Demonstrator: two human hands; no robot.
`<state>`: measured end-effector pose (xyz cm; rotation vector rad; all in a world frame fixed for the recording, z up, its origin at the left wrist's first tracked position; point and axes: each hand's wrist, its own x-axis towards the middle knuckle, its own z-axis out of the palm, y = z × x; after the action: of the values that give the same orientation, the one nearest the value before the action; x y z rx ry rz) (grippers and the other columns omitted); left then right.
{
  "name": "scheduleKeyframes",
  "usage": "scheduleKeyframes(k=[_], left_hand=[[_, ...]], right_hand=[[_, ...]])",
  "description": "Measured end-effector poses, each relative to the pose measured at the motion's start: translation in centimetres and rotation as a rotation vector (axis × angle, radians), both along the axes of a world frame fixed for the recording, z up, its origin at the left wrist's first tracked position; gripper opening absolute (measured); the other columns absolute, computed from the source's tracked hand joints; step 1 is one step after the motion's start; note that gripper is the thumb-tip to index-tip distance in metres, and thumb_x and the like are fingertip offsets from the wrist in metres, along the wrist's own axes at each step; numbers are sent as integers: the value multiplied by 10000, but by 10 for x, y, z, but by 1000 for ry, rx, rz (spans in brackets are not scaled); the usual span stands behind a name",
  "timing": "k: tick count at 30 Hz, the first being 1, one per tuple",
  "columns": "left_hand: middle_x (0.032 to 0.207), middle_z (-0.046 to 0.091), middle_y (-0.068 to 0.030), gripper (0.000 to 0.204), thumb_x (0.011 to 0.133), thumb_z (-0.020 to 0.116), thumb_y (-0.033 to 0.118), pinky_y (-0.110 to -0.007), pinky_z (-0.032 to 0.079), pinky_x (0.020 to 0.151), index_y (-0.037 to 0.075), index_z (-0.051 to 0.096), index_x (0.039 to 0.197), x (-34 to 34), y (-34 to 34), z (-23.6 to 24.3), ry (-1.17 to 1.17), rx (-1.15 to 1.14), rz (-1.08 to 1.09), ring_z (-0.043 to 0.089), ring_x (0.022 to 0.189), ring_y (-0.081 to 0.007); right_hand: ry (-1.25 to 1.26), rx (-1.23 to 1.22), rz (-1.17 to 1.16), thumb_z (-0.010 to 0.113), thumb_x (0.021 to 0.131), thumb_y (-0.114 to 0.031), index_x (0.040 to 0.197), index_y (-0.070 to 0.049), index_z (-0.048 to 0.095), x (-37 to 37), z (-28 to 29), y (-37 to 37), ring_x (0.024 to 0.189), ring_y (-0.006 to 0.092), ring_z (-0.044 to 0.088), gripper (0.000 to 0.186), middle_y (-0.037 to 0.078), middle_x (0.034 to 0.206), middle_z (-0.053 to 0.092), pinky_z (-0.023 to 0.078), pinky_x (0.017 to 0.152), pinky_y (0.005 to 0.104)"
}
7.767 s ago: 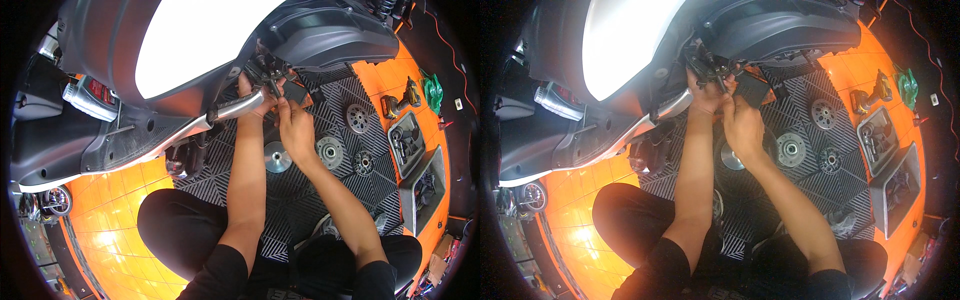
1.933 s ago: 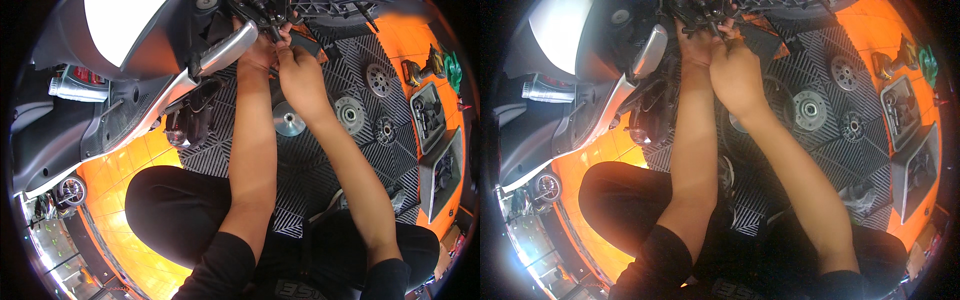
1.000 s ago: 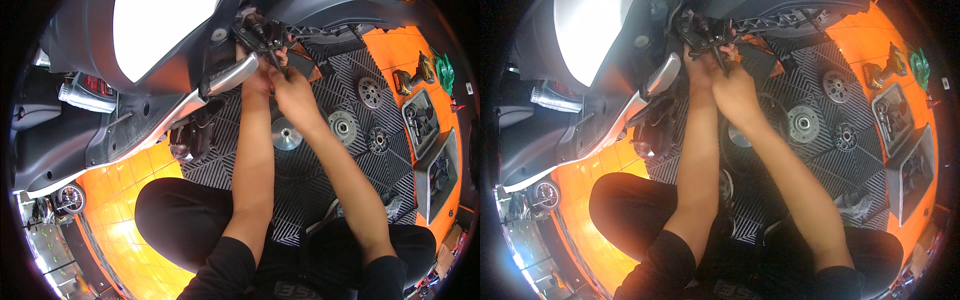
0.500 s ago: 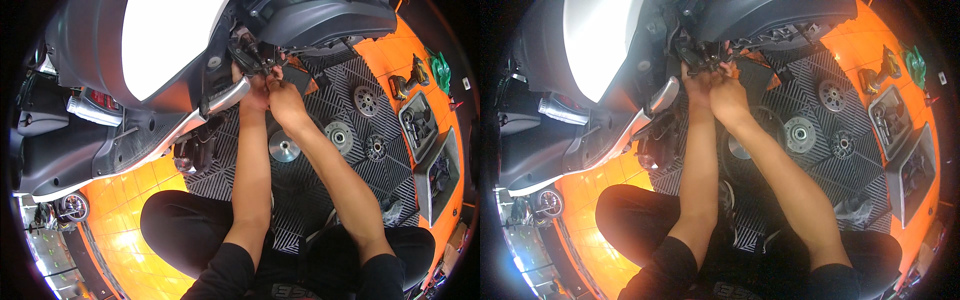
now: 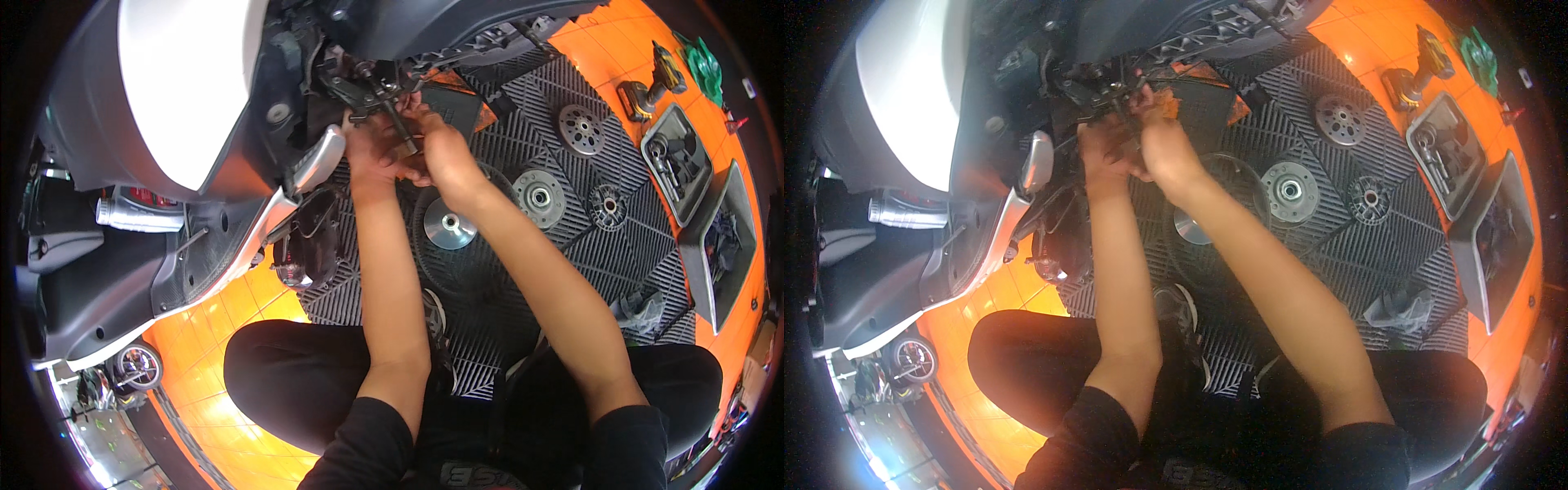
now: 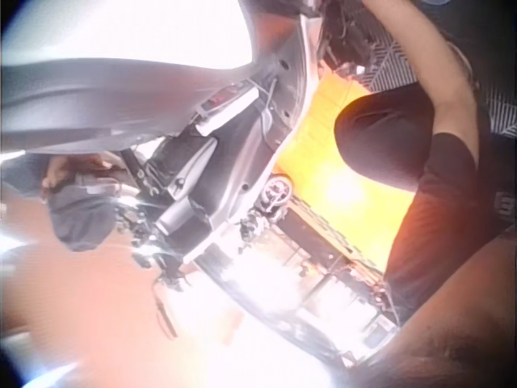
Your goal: The person sits on the floor in a workshop and assembles a metal bracket, then installs it onto the rear wheel area of a white scooter. They use a manual wrench to tighten bolts and a power drill to secure the assembly.
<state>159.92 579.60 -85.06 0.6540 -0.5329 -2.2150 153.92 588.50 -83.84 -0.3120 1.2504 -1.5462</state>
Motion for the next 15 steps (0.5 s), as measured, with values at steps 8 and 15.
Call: scheduleKeyframes(k=[8, 15], left_hand=[[1317, 477, -221, 698, 910, 378, 540, -450, 482, 895, -40, 475, 1286, 17, -24, -22, 447, 27, -340, 514, 1123, -375], [1353, 474, -220, 738, 881, 410, 611, -476, 451, 907, 6, 492, 1296, -7, 2, -14, 74, -251, 24, 471, 1214, -390]], right_hand=[[764, 86, -124, 512, 918, -388, 1068, 30, 598, 31, -2, 15, 711, 398, 667, 453, 227, 712, 653, 503, 667, 449], [920, -42, -229, 550, 899, -400, 1054, 9, 591, 22, -23, 23, 708, 396, 662, 439, 218, 758, 655, 520, 685, 483]])
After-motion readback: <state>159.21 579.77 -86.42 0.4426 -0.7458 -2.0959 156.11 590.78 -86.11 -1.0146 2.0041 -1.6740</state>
